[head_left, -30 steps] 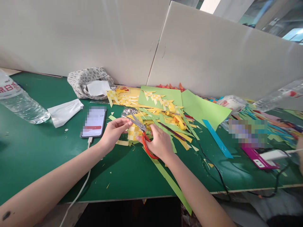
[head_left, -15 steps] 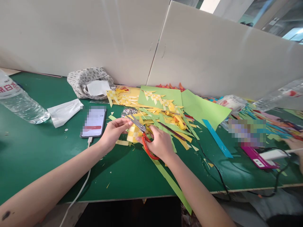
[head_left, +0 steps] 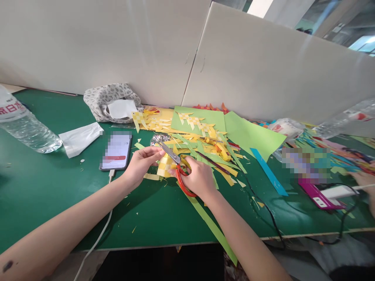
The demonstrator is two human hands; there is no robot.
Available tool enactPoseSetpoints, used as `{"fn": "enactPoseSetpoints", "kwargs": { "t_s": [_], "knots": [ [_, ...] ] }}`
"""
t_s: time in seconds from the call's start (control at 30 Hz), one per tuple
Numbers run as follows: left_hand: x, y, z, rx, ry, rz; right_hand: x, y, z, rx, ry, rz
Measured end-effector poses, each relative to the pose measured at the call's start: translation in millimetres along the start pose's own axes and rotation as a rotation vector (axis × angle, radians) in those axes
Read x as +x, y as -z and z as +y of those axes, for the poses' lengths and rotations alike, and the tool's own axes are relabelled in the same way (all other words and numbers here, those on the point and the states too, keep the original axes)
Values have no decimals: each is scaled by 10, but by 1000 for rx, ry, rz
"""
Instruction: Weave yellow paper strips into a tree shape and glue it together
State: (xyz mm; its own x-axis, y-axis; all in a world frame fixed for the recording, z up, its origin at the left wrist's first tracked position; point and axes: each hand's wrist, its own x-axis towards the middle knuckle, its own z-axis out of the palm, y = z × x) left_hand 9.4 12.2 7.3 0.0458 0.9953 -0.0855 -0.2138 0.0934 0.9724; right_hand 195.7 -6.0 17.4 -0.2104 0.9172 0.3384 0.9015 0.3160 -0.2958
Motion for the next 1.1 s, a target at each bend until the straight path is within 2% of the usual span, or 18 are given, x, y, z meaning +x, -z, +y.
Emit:
{"fn": "enactPoseSetpoints", "kwargs": {
  "t_s": [0.1, 0.3, 0.4, 0.6, 0.83, 1.1],
  "knots": [
    [-4, -6, -1, 1, 4, -2, 2, 8, -18, 29, -21, 6],
    [-2, -7, -13, -26, 57, 56, 37, 51, 12, 267, -279, 27],
    [5, -1, 1, -27, 93, 58, 57, 46, 91, 302, -314, 68],
    [8, 5, 24, -15, 106, 54, 57, 3, 176, 145, -203, 122],
    [-4, -8, 22, 8, 45, -19, 49, -6, 119, -28, 22, 0],
    [-22, -32, 29, 0, 23, -29, 32, -47, 97, -42, 60, 2]
  ]
}}
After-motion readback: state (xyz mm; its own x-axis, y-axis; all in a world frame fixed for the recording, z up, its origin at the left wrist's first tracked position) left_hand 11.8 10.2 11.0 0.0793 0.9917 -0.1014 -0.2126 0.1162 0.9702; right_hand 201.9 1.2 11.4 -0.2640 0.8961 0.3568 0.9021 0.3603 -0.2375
